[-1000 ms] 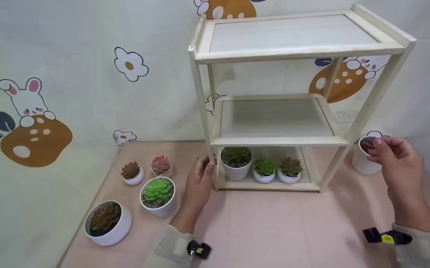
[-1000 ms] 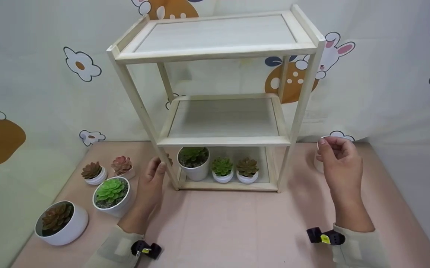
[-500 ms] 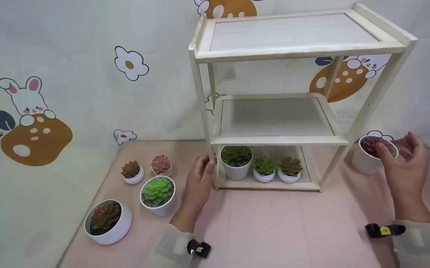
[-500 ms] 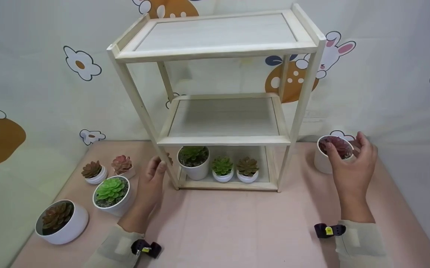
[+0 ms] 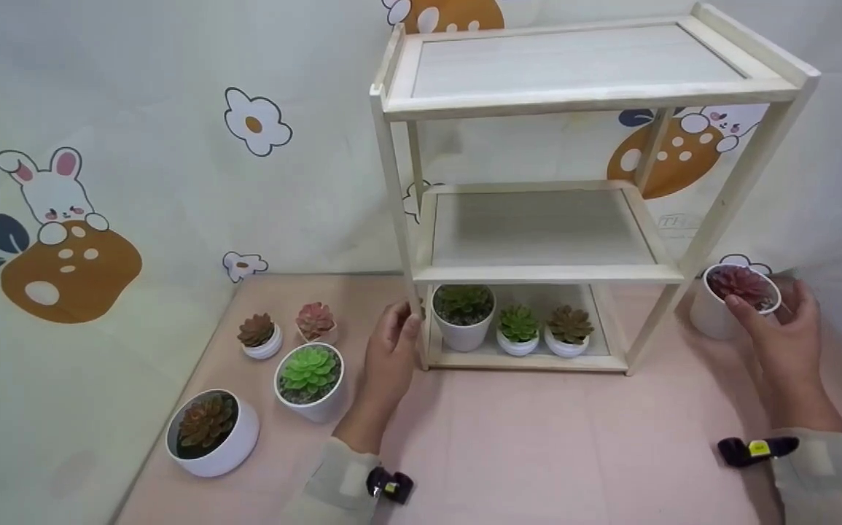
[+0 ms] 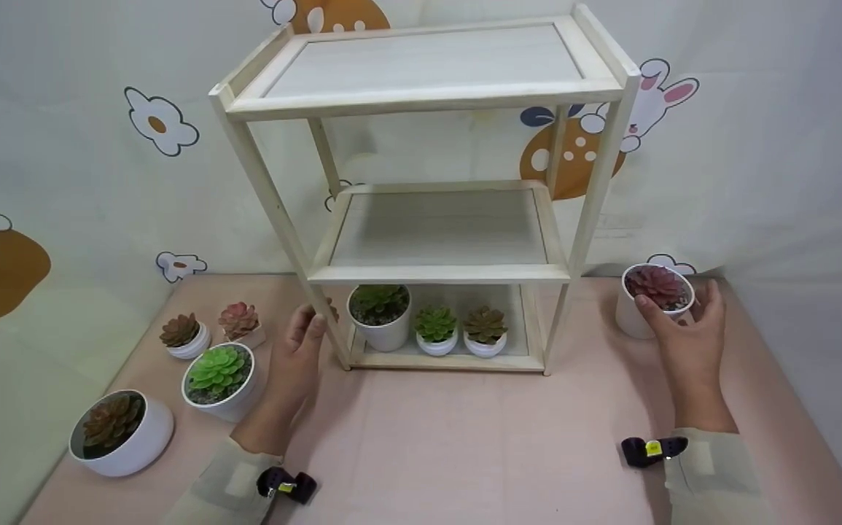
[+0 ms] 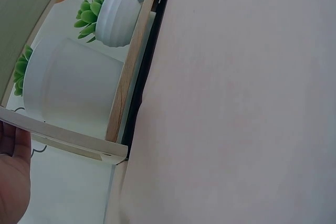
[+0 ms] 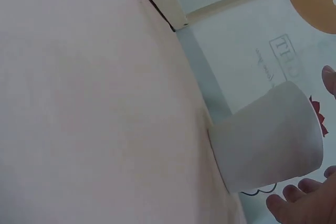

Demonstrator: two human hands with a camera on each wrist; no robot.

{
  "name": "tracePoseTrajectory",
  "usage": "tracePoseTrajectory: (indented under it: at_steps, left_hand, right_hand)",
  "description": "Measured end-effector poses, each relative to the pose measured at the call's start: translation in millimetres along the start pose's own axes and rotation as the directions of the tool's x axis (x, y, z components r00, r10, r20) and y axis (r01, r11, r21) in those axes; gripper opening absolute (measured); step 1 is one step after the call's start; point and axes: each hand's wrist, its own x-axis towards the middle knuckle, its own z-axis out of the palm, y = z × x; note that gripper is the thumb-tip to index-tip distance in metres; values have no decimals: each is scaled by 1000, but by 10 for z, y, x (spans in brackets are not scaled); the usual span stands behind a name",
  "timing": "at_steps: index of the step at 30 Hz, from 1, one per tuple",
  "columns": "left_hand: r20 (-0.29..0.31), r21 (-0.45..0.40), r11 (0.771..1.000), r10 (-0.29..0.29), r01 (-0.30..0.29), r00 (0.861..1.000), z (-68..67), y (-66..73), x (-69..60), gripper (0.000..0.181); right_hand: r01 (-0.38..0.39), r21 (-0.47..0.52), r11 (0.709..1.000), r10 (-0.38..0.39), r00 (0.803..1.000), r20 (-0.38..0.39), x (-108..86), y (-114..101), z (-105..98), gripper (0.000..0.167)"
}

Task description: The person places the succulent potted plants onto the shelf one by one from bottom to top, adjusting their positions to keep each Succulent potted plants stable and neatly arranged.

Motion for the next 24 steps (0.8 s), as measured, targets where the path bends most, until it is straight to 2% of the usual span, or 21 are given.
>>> tracePoseTrajectory:
  at_steps: [2,4,6,9,14,19,22,24]
  left_hand:
    - [3,-9,1000,2,-2,1000,-1,2,-1,38]
    - [7,-13,1000,7,-7,1000,-1,3,-2,39]
    - [8,-19,1000,11,-11,1000,-2,4,0,40]
    - [7,-3,1000,16,-16,1000,-4,6,2,40]
    - [4,9,1000,12,-12,1000,-4,9,0,40]
    - [4,15,1000,2,-2,1000,-14,13,-3,41]
    - [2,10,1000,1,-1,1000,-15,14,-4,40]
    - [4,8,1000,-2,2,1000,-12,14,-2,40]
  right_hand:
    - [29,175,984,-37,998,46,24,64,4,90]
    - [54,354,934,-90,992,85,44,125,6,81]
    - [54,471,881,-124,985,119,58,180,5,73]
    - [61,463,884,-137,982,133,80,236,-14,67]
    - [1,418,909,-72,985,155,129,290,-48,67]
    - [-46,246,968,11,990,140,136,302,-35,80]
    - [-39,151,988,17,989,149,128,305,-37,88]
    - [-25,122,992,5,987,164,123,310,-46,90]
